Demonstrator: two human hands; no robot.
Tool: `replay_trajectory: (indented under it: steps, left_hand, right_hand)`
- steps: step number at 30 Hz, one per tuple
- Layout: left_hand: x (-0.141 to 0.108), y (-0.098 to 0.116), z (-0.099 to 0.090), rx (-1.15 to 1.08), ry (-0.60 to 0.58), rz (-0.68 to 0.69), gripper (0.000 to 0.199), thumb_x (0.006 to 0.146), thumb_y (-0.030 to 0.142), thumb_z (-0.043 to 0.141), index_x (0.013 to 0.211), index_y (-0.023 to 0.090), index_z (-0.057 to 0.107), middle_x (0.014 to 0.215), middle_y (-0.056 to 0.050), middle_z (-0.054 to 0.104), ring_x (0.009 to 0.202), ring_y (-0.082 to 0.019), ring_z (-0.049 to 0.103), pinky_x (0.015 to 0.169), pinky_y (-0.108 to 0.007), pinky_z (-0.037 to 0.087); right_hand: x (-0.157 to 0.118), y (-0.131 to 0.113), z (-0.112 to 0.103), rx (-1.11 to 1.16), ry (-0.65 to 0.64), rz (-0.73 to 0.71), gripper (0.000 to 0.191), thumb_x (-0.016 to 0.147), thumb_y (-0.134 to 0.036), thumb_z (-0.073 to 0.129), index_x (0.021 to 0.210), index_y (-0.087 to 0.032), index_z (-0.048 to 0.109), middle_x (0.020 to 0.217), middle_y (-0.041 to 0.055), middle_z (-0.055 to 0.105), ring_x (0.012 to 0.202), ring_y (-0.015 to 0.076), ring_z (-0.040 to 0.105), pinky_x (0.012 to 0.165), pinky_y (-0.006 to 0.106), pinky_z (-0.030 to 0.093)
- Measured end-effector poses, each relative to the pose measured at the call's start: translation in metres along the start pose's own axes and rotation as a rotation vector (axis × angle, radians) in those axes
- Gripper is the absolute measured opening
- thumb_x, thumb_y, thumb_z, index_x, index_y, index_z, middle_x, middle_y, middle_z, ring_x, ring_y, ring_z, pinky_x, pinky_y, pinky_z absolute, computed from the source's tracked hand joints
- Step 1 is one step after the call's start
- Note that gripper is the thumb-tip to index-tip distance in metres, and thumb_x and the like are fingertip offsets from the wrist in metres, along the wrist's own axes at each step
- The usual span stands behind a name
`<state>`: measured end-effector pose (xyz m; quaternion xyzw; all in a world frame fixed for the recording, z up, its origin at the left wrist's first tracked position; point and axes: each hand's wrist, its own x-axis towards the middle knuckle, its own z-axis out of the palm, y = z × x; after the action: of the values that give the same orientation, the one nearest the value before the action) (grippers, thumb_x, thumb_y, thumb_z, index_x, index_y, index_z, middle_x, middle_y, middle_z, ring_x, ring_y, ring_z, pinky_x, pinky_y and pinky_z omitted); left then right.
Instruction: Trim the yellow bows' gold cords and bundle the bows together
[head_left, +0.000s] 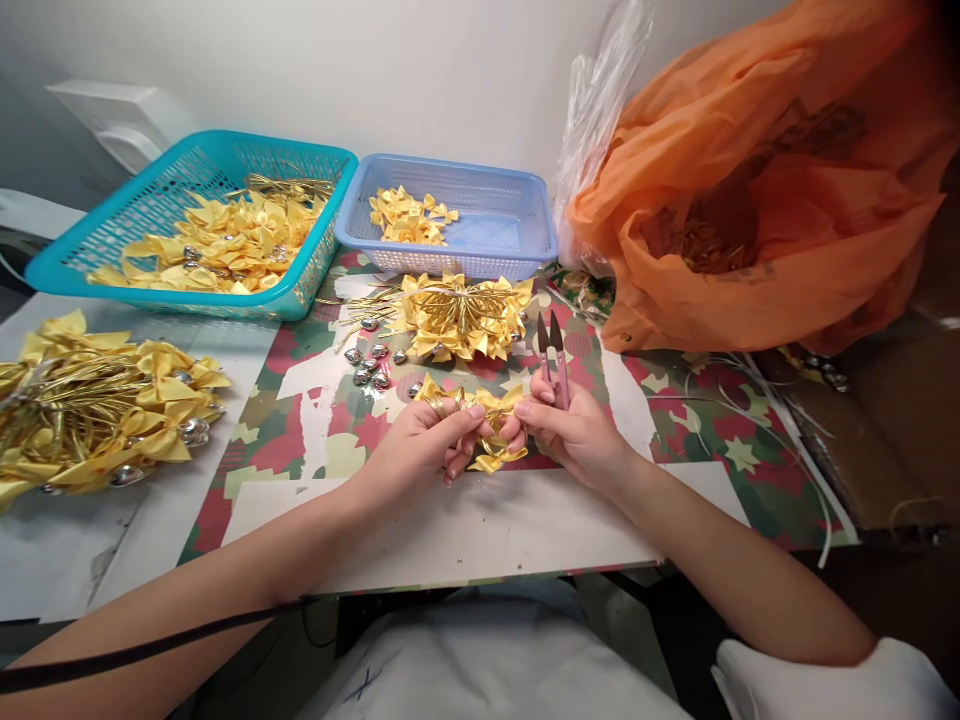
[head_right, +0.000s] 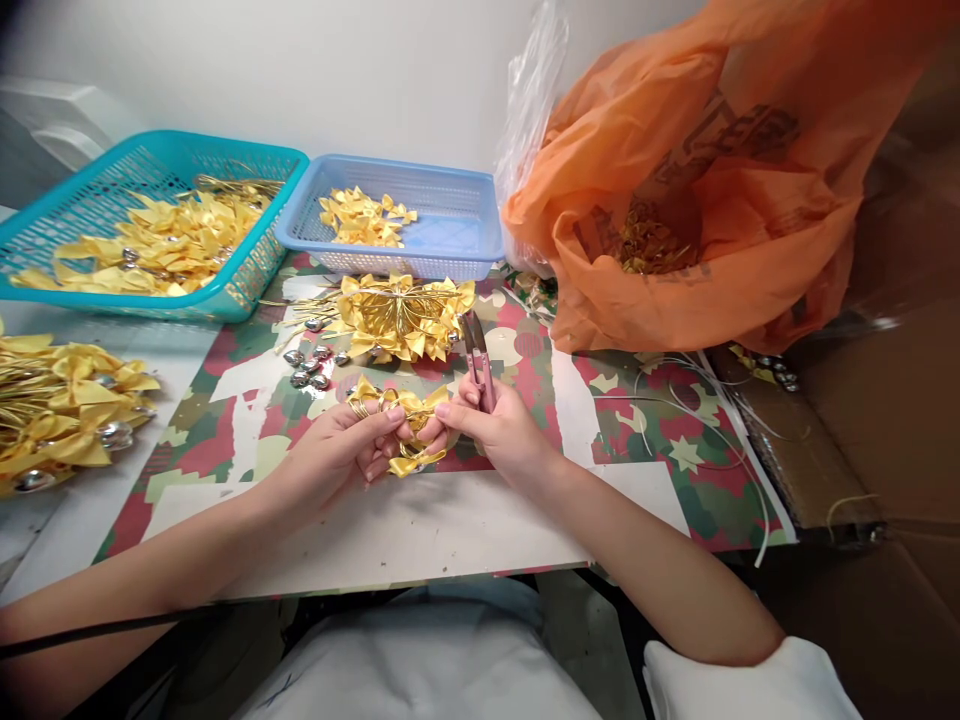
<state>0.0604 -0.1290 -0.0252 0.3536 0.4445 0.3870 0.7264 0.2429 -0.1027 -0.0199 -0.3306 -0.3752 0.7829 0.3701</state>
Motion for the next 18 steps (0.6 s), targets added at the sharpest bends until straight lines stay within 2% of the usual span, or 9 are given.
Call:
replay_trajectory:
  steps: [8,14,18]
  left_hand:
    - [-0.0011,0.0020,0.0003,-0.010,0.017,-0.040,0.036,0.073,0.048,0.076,0.065,0.014,0.066,0.050,0.006,0.048,0.037,-0.004,0.037,0.037,-0.019,0.026]
    - [-0.0009,0.0043,0.0026,0.047,0.031,-0.031,0.033,0.077,0.046,0.070,0.066,0.015,0.064,0.052,0.005,0.047,0.038,-0.005,0.035,0.039,-0.021,0.025]
    - [-0.0019,0.0048,0.0027,0.075,0.019,-0.007,0.036,0.080,0.043,0.063,0.060,0.016,0.056,0.057,0.003,0.049,0.041,-0.005,0.036,0.041,-0.022,0.028]
  right_hand:
    - [-0.0006,-0.0019,-0.0024,0.079,-0.038,0.045,0.046,0.071,-0.030,0.080,0.071,-0.023,0.035,0.059,-0.0040,0.069,0.055,0.0106,0.067,0.058,0.020,0.053]
    - [-0.0004,-0.0030,-0.0005,0.068,-0.013,0.059,0.046,0.070,-0.031,0.081,0.070,-0.024,0.035,0.059,-0.0036,0.070,0.055,0.0109,0.066,0.059,0.022,0.053]
    - [-0.0002,-0.0043,-0.0004,0.019,0.017,0.038,0.048,0.069,-0.035,0.082,0.070,-0.024,0.034,0.057,-0.0056,0.066,0.055,0.0117,0.064,0.060,0.025,0.053]
